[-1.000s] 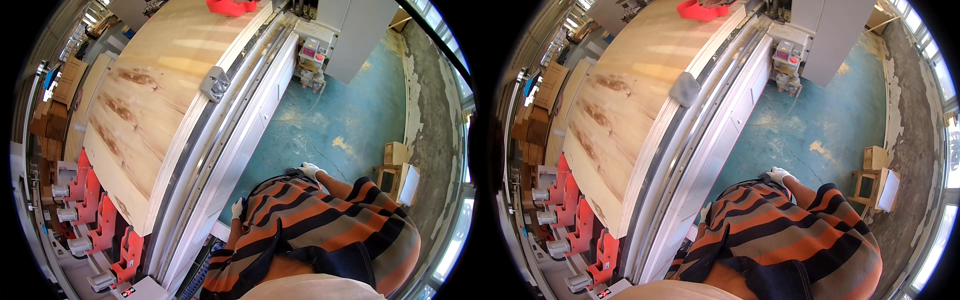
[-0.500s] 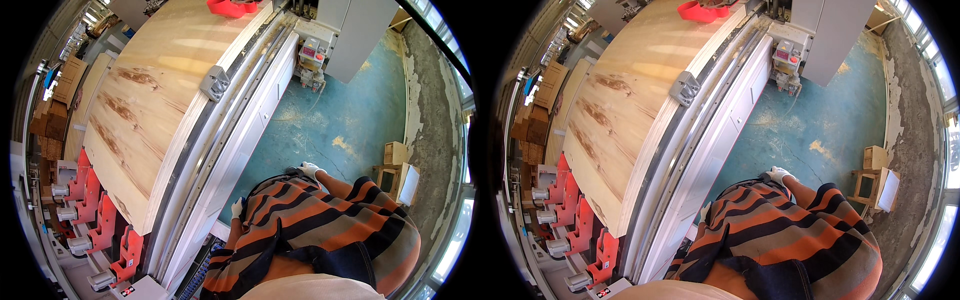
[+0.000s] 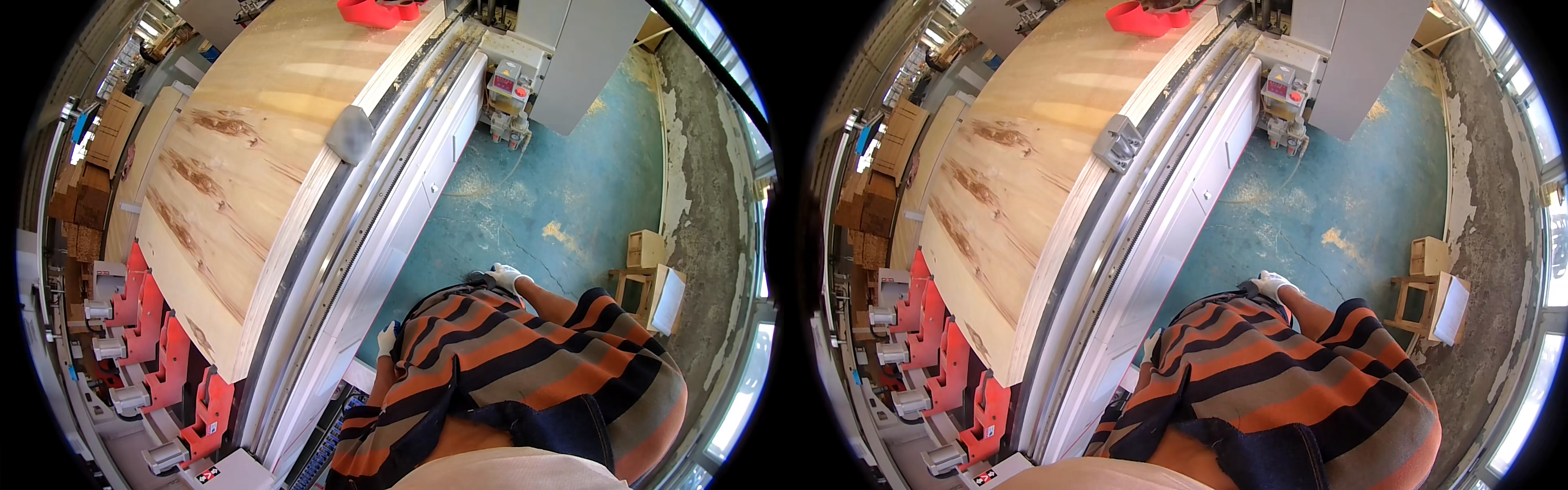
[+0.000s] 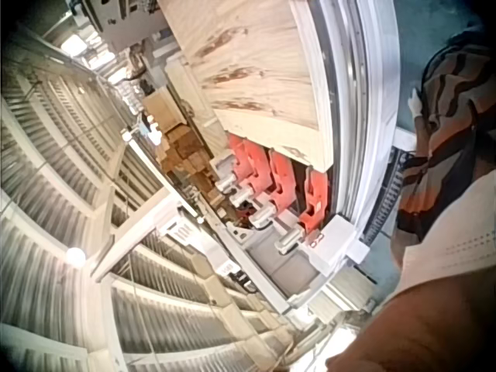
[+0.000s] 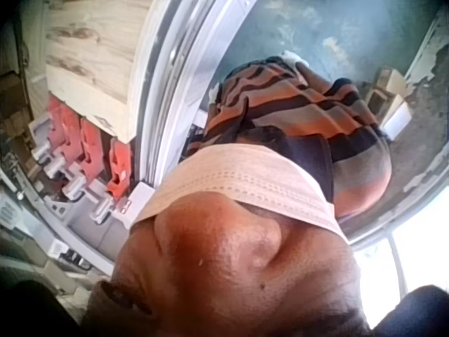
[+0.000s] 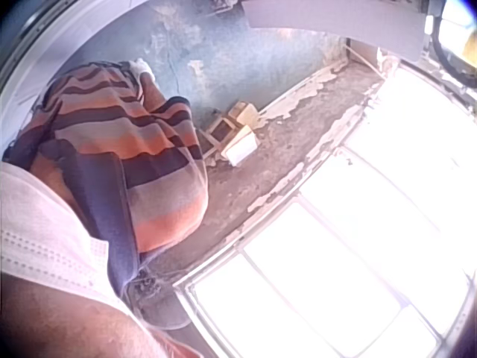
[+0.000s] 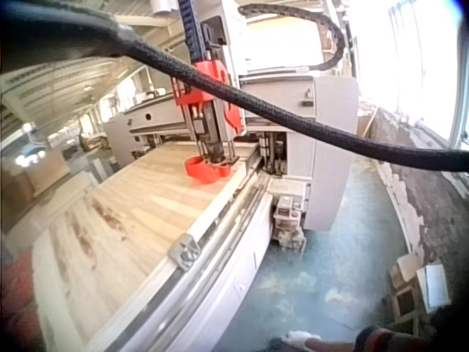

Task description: The person monitors a large piece of wood being processed by an automated industrial saw.

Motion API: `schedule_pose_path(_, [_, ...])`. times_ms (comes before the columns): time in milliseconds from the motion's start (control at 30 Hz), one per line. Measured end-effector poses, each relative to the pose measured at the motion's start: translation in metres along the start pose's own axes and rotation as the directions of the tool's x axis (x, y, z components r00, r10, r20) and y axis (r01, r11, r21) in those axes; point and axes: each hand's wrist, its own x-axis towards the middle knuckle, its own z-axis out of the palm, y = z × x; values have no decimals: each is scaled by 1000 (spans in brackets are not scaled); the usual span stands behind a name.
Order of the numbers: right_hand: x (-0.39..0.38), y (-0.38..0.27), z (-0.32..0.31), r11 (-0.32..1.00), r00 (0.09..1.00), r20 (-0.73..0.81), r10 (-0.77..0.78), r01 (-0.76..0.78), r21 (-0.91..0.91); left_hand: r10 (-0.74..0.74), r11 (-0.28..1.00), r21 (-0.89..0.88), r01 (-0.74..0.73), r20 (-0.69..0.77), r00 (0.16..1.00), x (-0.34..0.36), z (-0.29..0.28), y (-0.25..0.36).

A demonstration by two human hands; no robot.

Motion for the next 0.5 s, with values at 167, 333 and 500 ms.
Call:
schedule_pose_path(167, [-9,-2,-4,999,999,-18,-39,39,-18,81,994,72,-78,-37,996,1,3,-1])
schedule_pose_path(333, [-18,-10,-8,995,997,-47,59,-55,85,-62,983,-173,56,-28,998,0,1,-3])
schedule_pose_path(500, [-30,-22,-16,989,996,-18,83,-80,127,-259,911,-336,242,-8,966,-6,-4,12])
